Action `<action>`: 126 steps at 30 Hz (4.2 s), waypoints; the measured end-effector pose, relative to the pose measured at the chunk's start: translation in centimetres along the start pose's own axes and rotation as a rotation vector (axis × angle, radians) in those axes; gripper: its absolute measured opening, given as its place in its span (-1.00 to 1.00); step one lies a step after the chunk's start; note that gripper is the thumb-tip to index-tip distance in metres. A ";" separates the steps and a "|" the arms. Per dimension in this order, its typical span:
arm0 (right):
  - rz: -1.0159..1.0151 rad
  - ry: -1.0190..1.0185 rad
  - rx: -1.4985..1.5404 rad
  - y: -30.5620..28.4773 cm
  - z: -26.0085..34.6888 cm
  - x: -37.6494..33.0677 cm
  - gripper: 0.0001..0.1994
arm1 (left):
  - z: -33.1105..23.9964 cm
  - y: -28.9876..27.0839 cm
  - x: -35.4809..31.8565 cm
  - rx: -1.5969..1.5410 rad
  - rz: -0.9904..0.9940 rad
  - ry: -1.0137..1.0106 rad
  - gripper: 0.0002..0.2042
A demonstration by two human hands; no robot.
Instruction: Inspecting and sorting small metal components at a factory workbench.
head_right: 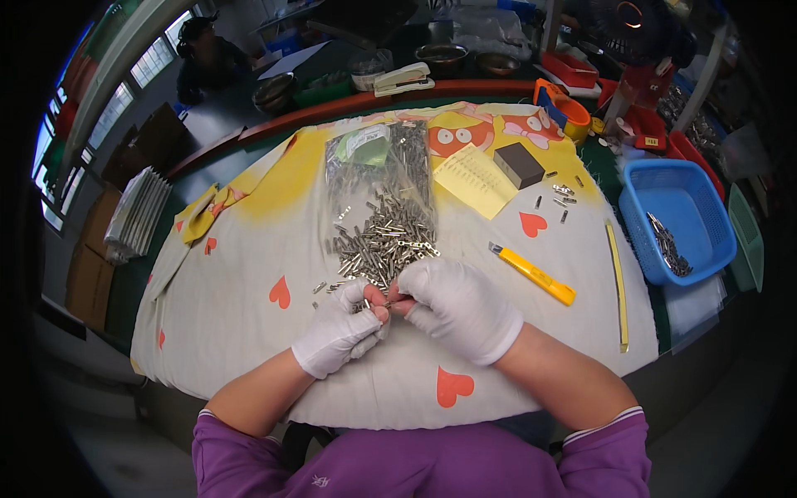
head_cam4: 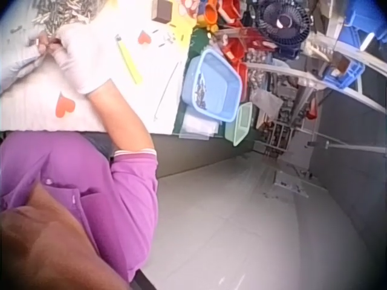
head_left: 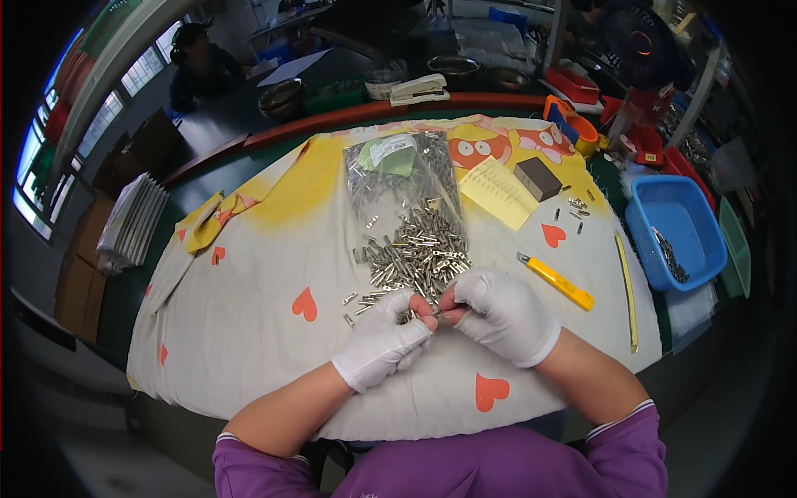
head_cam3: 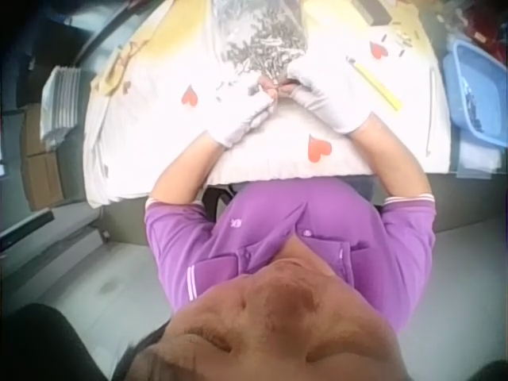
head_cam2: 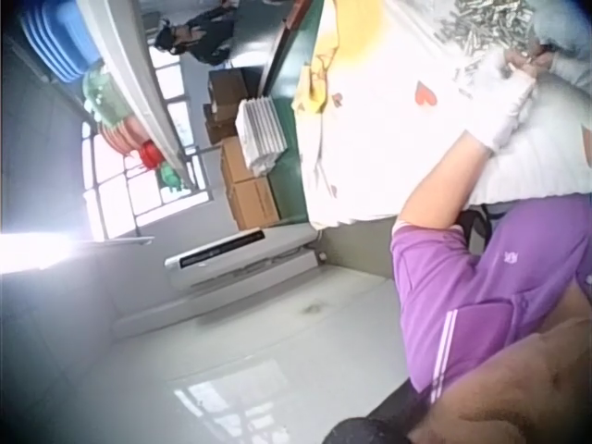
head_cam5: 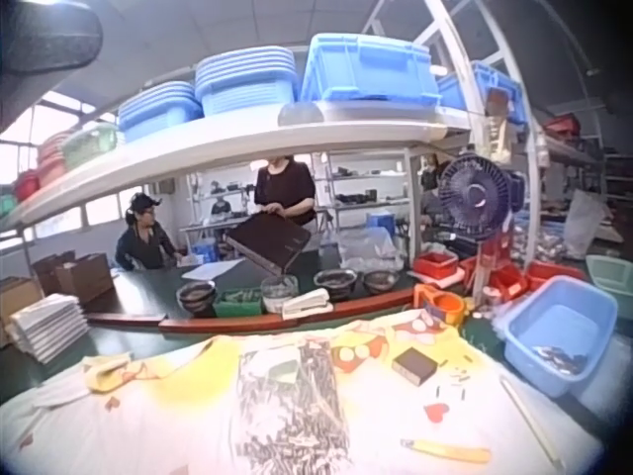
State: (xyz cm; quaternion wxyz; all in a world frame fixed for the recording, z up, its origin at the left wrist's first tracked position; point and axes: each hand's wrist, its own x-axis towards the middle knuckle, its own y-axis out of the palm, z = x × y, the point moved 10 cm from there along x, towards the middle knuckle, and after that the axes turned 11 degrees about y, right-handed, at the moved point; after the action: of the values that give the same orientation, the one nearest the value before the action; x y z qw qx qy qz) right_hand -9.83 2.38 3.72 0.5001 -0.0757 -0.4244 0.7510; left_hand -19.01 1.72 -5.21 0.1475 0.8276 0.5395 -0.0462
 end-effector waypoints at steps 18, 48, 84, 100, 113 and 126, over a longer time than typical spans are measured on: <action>-0.128 0.089 0.128 -1.0 -1.2 -0.2 -0.85 | -0.1 0.1 0.1 -0.135 0.004 0.033 -0.82; -0.062 0.082 0.189 0.1 -1.2 -0.1 -0.86 | 0.7 1.1 -0.1 -0.264 0.122 -0.029 -0.75; 0.069 0.391 -0.215 1.2 -4.0 -0.4 -0.94 | -0.1 -0.3 0.6 -0.328 -0.012 0.079 -0.87; -0.080 0.234 0.173 -0.2 -1.8 -0.4 -0.87 | -0.4 -0.7 0.0 -0.043 -0.087 0.033 -0.88; -0.106 0.207 0.213 -0.3 -1.9 -0.5 -0.84 | -0.2 -0.5 0.1 -0.124 -0.072 0.048 -0.79; -0.099 0.243 0.221 -0.3 -2.4 -0.4 -0.86 | 0.1 0.2 -0.2 -0.103 0.016 -0.026 -0.83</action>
State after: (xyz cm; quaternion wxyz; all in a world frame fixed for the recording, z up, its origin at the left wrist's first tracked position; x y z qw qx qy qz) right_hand -8.12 3.43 2.34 0.5895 -0.0892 -0.2788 0.7529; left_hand -18.87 1.42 -5.24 0.1972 0.8227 0.5325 -0.0277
